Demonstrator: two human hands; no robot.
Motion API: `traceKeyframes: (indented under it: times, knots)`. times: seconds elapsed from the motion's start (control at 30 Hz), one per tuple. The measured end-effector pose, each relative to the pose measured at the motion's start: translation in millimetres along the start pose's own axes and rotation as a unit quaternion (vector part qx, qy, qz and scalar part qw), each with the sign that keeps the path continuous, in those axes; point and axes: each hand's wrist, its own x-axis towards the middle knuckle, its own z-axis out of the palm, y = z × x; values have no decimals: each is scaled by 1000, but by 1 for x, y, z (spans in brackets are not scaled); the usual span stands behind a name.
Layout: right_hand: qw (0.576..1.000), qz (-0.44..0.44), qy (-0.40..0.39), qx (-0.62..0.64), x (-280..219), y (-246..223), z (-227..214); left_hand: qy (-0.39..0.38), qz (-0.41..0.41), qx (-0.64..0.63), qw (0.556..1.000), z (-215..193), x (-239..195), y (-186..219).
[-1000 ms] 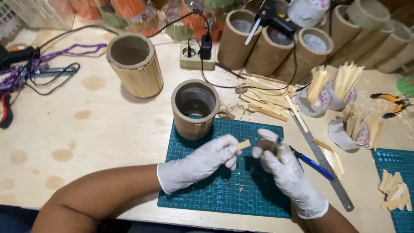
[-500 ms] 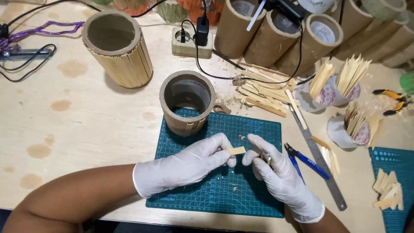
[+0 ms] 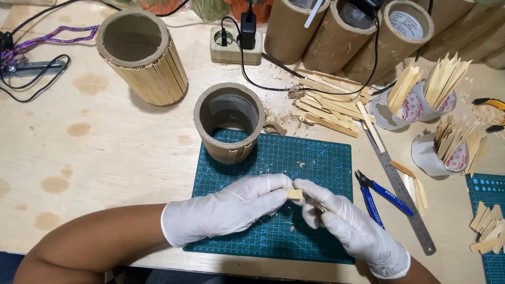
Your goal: Gluing small wooden sticks onto a cylindrical base to create a decorative object using a hot glue gun.
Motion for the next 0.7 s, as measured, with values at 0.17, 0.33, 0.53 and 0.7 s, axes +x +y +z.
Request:
traceKeyframes:
  times: [0.17,0.33,0.53,0.7]
  knots:
    - [999,24,-24,37,1,-5,-2,8,33,22,999,2,3,3]
    - [993,20,-104,61,0,-2,-14,12,41,152,987,2,0,8]
    - [989,-29,-137,44,3,-12,-14,-18,132,165,977,3,-6,6]
    - [996,16,-92,-3,-6,-11,-14,-8,143,226,964,4,-6,6]
